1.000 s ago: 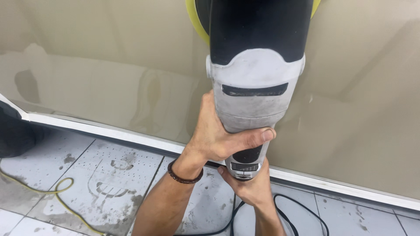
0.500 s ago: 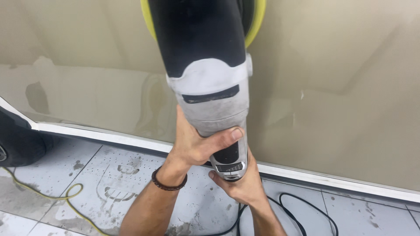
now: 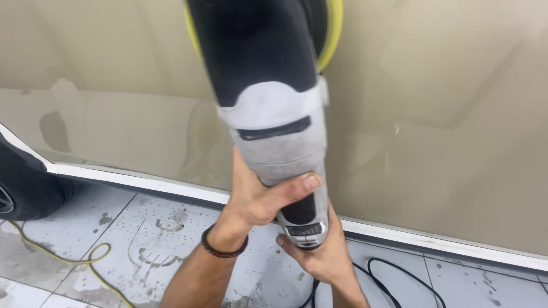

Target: The person uses a dual-action polisher with a yellow pad to buff the lower side panel of a beige car. They move the tool in circular and sweeping motions along the vehicle's body, focusing on the area near the door seam and rocker panel.

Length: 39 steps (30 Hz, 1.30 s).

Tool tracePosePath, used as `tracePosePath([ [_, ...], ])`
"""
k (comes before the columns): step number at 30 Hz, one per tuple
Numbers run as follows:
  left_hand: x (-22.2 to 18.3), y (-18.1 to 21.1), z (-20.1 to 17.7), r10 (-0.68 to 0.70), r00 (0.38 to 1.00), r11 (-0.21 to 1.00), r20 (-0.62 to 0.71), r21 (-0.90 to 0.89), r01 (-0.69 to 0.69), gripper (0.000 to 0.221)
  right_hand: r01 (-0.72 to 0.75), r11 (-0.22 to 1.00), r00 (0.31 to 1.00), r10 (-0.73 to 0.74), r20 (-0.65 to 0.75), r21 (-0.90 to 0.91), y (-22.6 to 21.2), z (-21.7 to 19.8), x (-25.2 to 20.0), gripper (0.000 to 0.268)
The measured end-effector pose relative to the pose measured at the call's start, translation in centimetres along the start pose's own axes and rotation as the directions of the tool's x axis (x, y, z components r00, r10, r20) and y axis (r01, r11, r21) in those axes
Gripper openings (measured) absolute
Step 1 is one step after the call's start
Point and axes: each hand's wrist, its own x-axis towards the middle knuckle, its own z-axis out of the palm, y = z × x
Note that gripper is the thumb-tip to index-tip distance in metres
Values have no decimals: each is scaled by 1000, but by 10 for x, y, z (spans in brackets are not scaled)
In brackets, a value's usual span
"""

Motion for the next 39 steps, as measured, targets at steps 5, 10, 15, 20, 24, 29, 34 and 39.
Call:
tracePosePath([
  [5,13,7,48,-116,991,985,61,133,107,55,16,1000,986,-20,-168,-27,47,-26,-20,35],
  [10,24,12,70,-293,956,884,29,389,259,86,131,991,978,-135,-162,-35,37,-38,-21,30],
  [15,16,-3,38,-126,990,987,56,111,120,51,65,996,984,-75,-159,-67,42,-23,-5,27],
  [20,17,3,1,-70,997,994,34,81,67,33,83,994,996,-85,-36,-65,31,1,17,49],
  [24,3,-4,-28,31,999,997,-37,65,-29,37,26,999,999,-26,31,-29,19,20,20,78],
  [29,-5,3,-34,-20,999,999,-47,38,21,35,37,978,998,-24,65,-207,15,17,15,80],
  [34,5,2,6,-13,1000,1000,-5,19,13,30,-26,1000,1000,26,-17,-7,23,-5,-1,71],
  [39,21,16,49,-144,989,935,20,330,129,58,116,992,985,-121,-119,-51,32,-31,-15,48],
])
